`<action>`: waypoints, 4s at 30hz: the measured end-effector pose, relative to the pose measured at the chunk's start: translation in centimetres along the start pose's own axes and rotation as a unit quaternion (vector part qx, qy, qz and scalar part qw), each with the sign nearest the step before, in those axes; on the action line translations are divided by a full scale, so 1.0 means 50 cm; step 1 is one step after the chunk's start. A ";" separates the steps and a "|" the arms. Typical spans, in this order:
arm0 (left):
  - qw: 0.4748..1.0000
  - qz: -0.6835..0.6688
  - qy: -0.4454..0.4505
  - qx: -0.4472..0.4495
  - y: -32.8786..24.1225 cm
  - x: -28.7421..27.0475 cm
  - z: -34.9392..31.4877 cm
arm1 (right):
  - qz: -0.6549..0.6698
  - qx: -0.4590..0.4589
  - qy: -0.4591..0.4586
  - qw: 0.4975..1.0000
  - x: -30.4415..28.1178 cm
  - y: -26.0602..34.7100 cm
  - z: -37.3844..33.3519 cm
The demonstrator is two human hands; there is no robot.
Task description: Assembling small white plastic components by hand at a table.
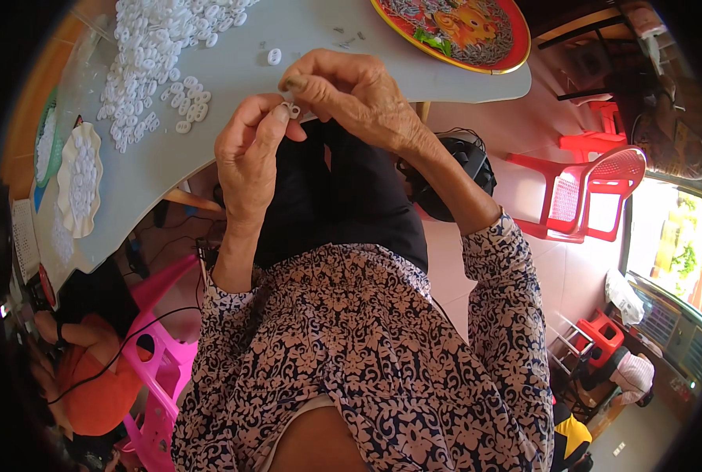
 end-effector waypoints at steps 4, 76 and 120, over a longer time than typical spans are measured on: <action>1.000 0.001 0.002 0.012 0.001 -0.003 0.004 | -0.002 -0.039 0.028 0.999 0.006 -0.006 -0.002; 0.994 0.095 0.046 0.026 -0.035 0.001 0.122 | 0.154 -0.085 -0.104 0.979 0.003 -0.025 -0.003; 0.977 0.181 0.085 0.074 -0.044 0.006 0.132 | 0.126 -0.088 -0.125 0.980 0.004 -0.020 -0.008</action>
Point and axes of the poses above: each hand's wrist, its own z-axis towards the middle knuckle, its own x-axis out of the palm, y = z × x, the point moved 6 cm from there along z, towards the middle knuckle, and after that the axes turned 9 degrees about -z, right-handed, at the moved point
